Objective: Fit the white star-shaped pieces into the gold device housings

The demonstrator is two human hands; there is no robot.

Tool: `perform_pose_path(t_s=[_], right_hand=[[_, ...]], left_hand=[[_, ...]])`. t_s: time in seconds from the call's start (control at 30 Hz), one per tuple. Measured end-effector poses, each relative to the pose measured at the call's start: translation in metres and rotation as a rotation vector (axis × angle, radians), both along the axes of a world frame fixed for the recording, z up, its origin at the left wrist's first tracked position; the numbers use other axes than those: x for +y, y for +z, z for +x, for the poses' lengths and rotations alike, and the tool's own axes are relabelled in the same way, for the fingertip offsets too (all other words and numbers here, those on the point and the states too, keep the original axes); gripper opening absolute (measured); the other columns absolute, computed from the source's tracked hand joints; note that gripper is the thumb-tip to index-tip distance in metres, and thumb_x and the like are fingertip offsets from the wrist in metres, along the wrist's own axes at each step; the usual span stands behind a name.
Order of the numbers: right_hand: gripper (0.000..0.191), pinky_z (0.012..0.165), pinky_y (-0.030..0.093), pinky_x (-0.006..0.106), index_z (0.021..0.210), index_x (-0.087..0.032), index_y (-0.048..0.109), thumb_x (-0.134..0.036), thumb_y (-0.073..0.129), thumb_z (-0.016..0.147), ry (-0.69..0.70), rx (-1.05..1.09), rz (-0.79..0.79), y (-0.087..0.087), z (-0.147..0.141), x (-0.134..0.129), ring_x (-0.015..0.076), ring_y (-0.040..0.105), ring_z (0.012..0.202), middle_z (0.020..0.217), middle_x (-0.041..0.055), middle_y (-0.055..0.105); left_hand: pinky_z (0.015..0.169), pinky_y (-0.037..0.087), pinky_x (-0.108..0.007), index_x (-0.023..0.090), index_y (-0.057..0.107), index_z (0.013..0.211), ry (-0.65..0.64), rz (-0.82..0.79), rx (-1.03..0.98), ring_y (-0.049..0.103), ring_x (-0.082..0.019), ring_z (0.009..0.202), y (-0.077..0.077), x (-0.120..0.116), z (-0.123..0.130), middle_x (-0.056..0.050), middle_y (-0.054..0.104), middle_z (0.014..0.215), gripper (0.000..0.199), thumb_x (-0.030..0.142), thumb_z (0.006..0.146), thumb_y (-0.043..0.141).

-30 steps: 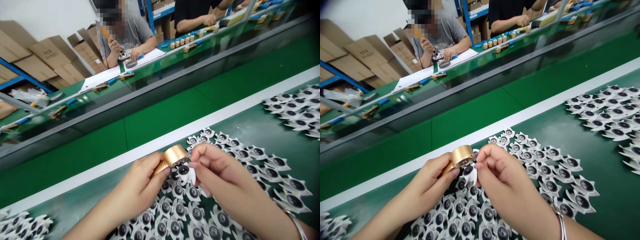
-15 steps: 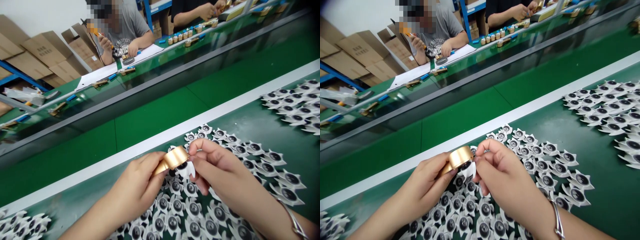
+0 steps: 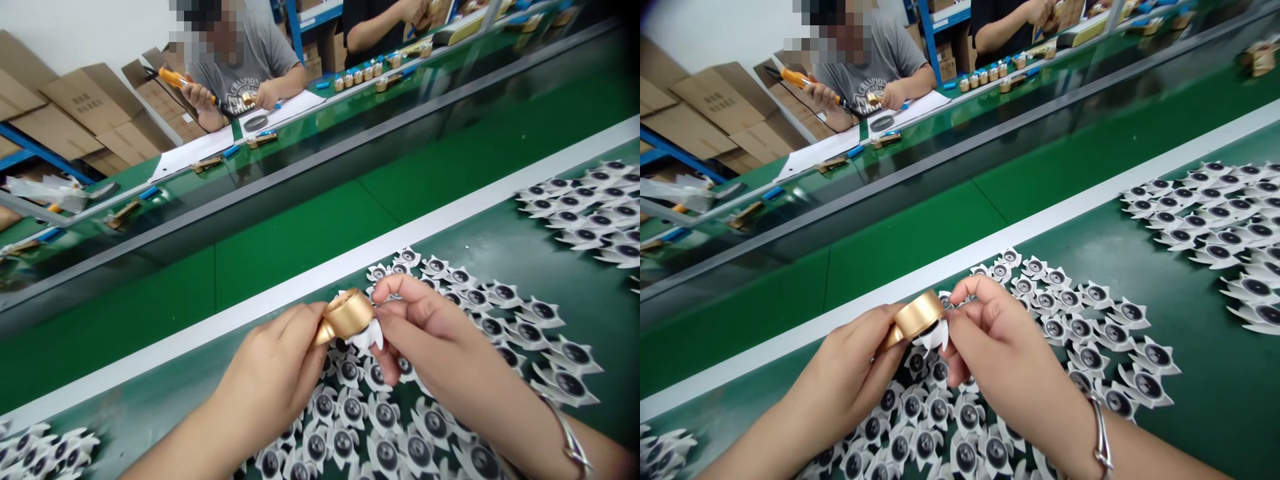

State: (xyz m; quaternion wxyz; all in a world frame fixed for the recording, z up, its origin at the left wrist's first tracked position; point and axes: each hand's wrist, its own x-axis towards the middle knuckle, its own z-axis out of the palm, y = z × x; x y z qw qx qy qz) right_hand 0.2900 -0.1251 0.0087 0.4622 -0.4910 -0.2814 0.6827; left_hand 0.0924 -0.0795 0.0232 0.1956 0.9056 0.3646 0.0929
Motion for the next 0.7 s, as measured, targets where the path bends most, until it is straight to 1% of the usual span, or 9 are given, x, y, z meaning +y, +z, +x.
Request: perform_pose_path(t_s=[0.17,0.3,0.4,0.53,0.7], right_hand=[[0.017,0.053,0.046,0.019,0.104,-0.021,0.04,-0.029,0.051,0.094,-0.005,0.028,0.007,-0.001,0.0021,-0.003,0.0094,0.056,0.048,0.063,-0.0039,0.061],[0.02,0.055,0.048,0.021,0.11,-0.021,0.041,-0.032,0.051,0.096,0.004,0.045,0.01,-0.0036,0.0021,-0.0043,0.0101,0.057,0.051,0.066,-0.0022,0.062],[0.026,0.054,0.048,0.021,0.112,-0.021,0.041,-0.035,0.053,0.095,-0.019,0.03,0.031,-0.0045,0.0001,-0.0044,0.0108,0.057,0.05,0.066,-0.0025,0.061],[0.03,0.055,0.048,0.022,0.117,-0.023,0.039,-0.037,0.054,0.096,-0.045,0.011,0.076,-0.0055,-0.0006,-0.0051,0.011,0.057,0.052,0.066,-0.0034,0.059],[0.027,0.055,0.045,0.019,0.117,-0.023,0.041,-0.036,0.054,0.096,-0.036,0.187,0.074,-0.0075,0.0008,-0.0041,0.0096,0.056,0.053,0.066,-0.0033,0.059]], left_hand=[[0.063,0.048,-0.026,0.022,0.046,0.113,-0.006,0.15,0.006,0.061,-0.016,0.074,-0.0031,-0.0005,0.0007,-0.002,0.061,0.09,0.025,0.012,0.091,0.042],[0.063,0.052,-0.03,0.02,0.044,0.12,-0.004,0.246,0.077,0.061,-0.019,0.075,-0.0044,-0.0003,-0.0007,-0.004,0.062,0.093,0.03,0.012,0.091,0.043],[0.062,0.053,-0.032,0.018,0.043,0.122,-0.038,0.312,0.12,0.061,-0.02,0.074,-0.0051,0.0011,-0.0031,-0.006,0.061,0.092,0.032,0.012,0.091,0.043],[0.057,0.052,-0.032,0.018,0.043,0.121,-0.07,0.309,0.134,0.059,-0.019,0.067,-0.0072,0.0031,-0.0038,-0.004,0.06,0.086,0.031,0.01,0.091,0.043],[0.061,0.053,-0.033,0.017,0.042,0.124,-0.103,0.289,0.101,0.061,-0.02,0.073,-0.0103,0.0034,-0.0037,-0.005,0.062,0.092,0.033,0.01,0.091,0.043]])
